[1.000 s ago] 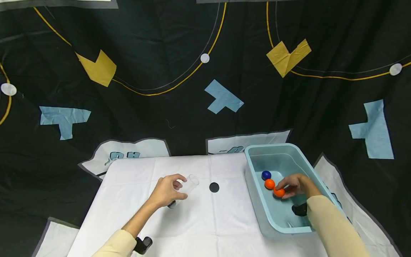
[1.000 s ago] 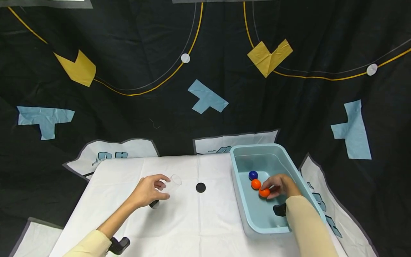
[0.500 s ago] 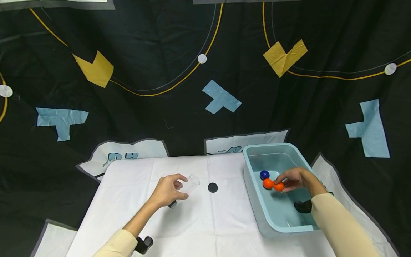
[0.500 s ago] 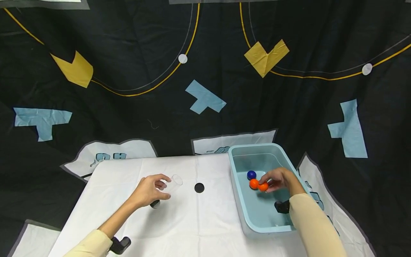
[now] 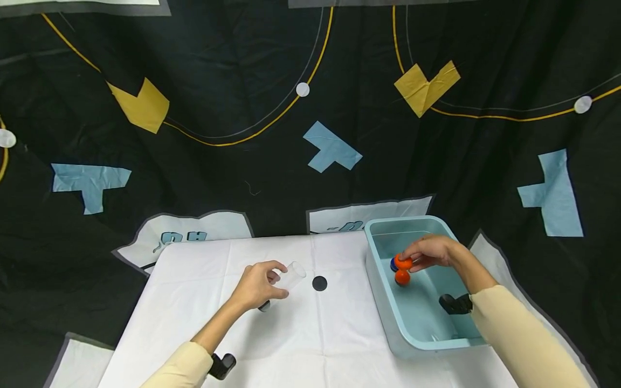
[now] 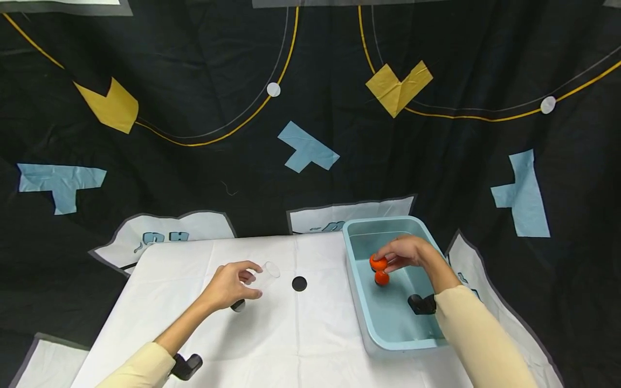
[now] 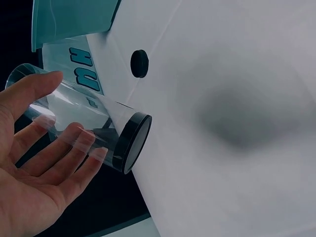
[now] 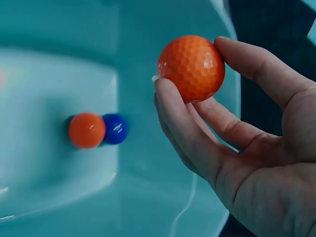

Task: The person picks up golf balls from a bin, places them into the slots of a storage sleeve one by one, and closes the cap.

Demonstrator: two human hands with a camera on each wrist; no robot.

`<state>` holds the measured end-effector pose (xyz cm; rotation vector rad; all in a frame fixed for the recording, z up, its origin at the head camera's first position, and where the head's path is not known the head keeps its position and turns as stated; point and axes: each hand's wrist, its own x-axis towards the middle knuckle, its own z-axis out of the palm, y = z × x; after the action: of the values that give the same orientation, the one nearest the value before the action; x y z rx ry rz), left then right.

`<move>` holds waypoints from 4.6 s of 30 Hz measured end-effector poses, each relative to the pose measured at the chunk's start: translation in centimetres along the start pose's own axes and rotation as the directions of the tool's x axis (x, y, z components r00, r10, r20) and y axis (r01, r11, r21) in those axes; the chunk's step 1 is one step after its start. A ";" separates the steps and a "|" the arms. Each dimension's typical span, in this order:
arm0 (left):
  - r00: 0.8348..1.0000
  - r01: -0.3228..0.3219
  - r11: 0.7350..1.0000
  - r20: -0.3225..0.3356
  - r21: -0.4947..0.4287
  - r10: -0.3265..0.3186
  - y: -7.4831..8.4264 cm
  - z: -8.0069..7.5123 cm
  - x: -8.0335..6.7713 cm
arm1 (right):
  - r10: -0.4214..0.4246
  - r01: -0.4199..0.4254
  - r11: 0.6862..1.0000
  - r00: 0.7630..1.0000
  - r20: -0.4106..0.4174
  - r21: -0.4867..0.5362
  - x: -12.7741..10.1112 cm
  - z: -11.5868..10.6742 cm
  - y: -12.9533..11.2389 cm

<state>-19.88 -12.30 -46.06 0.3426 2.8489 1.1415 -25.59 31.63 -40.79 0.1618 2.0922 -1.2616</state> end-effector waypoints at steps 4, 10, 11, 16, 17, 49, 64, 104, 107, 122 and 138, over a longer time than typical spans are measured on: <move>1.000 -0.008 1.000 0.003 -0.004 0.008 0.3 0.2 0.2 | -0.052 0.053 0.998 0.998 0.036 -0.019 -0.6 0.6 -1.9; 1.000 -0.025 1.000 0.017 -0.010 0.025 0.8 0.4 0.6 | -0.104 0.107 0.993 0.993 0.063 -0.049 -1.4 1.9 -4.5; 0.999 -0.028 1.000 0.021 -0.013 0.029 0.9 0.5 0.6 | -0.109 0.112 0.992 0.992 0.062 -0.051 -1.4 2.3 -4.9; 0.998 -0.057 0.998 0.039 -0.017 0.057 1.5 0.6 0.7 | -0.134 0.137 0.989 0.990 0.051 -0.058 -1.3 4.2 -6.6; 0.997 -0.060 0.998 0.042 -0.016 0.061 1.7 0.6 0.7 | -0.135 0.137 0.989 0.990 0.042 -0.059 -1.2 4.6 -6.9; 0.990 -0.084 0.996 0.108 -0.021 0.086 3.4 2.0 1.7 | -0.221 0.221 0.975 0.975 -0.001 0.022 1.8 13.9 -8.7; 0.989 -0.106 0.994 0.098 -0.018 0.107 4.0 1.7 1.8 | -0.206 0.205 0.979 0.978 -0.020 -0.017 2.2 14.9 -9.1; 0.992 -0.105 0.994 0.076 0.008 0.104 3.7 1.6 1.7 | -0.205 0.204 0.978 0.979 0.019 0.050 2.3 14.8 -8.8; 0.992 -0.107 0.994 0.066 0.012 0.106 3.4 1.5 1.6 | -0.202 0.202 0.979 0.979 -0.005 0.042 1.9 13.5 -8.7; 0.994 -0.096 0.995 0.044 0.020 0.095 2.8 0.8 1.4 | -0.181 0.180 0.983 0.982 -0.058 -0.027 -0.9 4.3 -6.3; 0.997 -0.066 0.998 0.039 -0.003 0.066 3.0 0.2 1.4 | 0.046 -0.036 0.997 0.987 -0.155 0.062 1.8 0.1 0.7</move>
<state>-20.68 -9.71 -44.09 0.4575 2.8221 1.1351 -26.60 31.57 -42.43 0.3382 2.1726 -1.3236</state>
